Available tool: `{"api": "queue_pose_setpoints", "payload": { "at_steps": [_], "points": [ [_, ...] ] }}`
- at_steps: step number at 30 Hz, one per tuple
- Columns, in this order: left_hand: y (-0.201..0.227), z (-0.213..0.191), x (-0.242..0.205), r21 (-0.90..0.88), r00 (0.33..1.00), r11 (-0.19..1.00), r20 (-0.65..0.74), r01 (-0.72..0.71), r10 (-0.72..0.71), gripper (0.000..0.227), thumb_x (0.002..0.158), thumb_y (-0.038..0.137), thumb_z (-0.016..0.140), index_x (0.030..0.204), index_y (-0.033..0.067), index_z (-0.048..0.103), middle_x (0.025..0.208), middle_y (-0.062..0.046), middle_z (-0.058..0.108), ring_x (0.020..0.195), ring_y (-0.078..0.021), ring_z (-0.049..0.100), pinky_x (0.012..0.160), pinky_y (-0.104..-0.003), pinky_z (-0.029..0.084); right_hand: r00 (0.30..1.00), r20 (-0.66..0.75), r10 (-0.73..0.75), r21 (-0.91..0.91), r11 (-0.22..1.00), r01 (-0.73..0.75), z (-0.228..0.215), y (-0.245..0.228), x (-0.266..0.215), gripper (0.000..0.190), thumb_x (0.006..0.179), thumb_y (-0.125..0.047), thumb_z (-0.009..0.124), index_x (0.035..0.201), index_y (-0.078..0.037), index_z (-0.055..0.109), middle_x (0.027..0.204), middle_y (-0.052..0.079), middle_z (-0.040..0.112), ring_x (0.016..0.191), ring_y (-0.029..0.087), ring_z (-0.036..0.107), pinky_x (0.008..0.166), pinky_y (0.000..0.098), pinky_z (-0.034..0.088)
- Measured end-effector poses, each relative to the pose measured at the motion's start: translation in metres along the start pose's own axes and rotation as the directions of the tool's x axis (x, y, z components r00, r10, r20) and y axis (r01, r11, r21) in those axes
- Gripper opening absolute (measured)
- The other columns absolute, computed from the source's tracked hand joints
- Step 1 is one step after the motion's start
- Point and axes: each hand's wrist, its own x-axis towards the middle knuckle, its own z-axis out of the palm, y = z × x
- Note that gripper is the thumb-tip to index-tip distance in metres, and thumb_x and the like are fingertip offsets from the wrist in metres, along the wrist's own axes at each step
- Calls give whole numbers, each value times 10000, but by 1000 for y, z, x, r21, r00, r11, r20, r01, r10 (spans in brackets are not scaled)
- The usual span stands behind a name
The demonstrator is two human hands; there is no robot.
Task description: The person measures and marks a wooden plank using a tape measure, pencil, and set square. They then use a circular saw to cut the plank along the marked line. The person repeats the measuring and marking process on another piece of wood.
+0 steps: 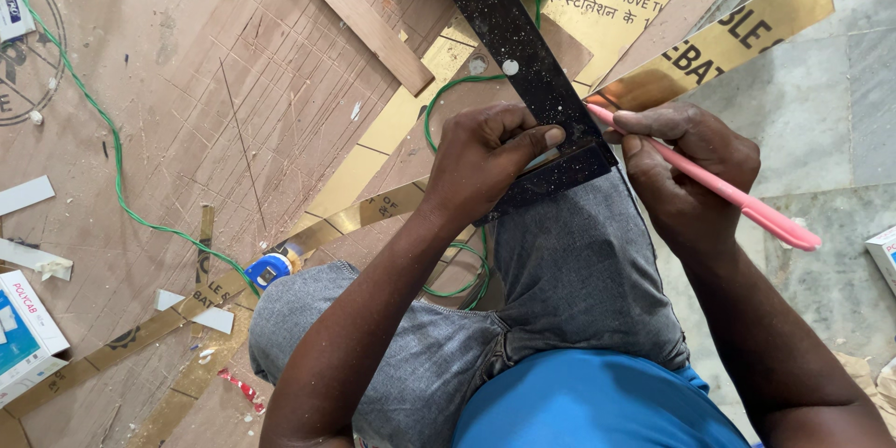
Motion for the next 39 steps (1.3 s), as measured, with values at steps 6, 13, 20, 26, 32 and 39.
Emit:
{"api": "queue_pose_setpoints", "payload": {
  "at_steps": [6,13,20,26,32,39],
  "points": [
    [0,0,0,8,1000,1000,-14,-14,14,331,908,329,782,766,39,711,646,-9,617,586,-63,546,533,-295,415,998,0,-60,13,998,60,-4,12,-5,91,1022,111,639,1038,45,699,955,124,713,833,113,711,769,204,578],
    [0,0,1,23,1000,1000,-10,-22,22,312,907,333,779,781,52,730,638,-3,622,570,-58,554,521,-289,420,999,-16,36,34,999,-36,1,-6,3,106,955,91,645,1048,54,680,958,119,710,843,111,691,766,205,552],
    [-2,1,1,26,1000,1000,-1,7,-7,331,910,348,780,758,60,722,626,2,611,559,-57,534,510,-288,404,998,17,-65,40,997,64,-7,9,-3,98,998,97,612,1020,48,694,945,121,702,805,109,697,748,196,576],
    [-1,1,1,10,1000,1000,2,7,-7,318,912,341,775,776,58,730,636,6,602,573,-54,534,517,-285,408,1000,25,3,10,1000,-4,-3,1,4,132,970,111,636,1080,71,695,959,147,718,832,128,693,748,209,552],
    [-3,2,1,30,1000,1000,-5,1,-1,325,909,344,777,765,57,728,636,5,608,574,-57,537,523,-289,409,996,51,-73,-35,997,75,-16,20,-8,160,870,84,577,963,77,707,946,152,719,865,174,711,807,251,570],
    [-4,1,2,41,1000,999,5,15,-15,326,909,338,774,751,58,719,636,3,602,571,-61,523,522,-286,400,1000,17,8,122,993,-10,-15,10,-5,167,783,39,531,900,50,649,1027,165,695,925,178,699,889,298,584]
  ]
}}
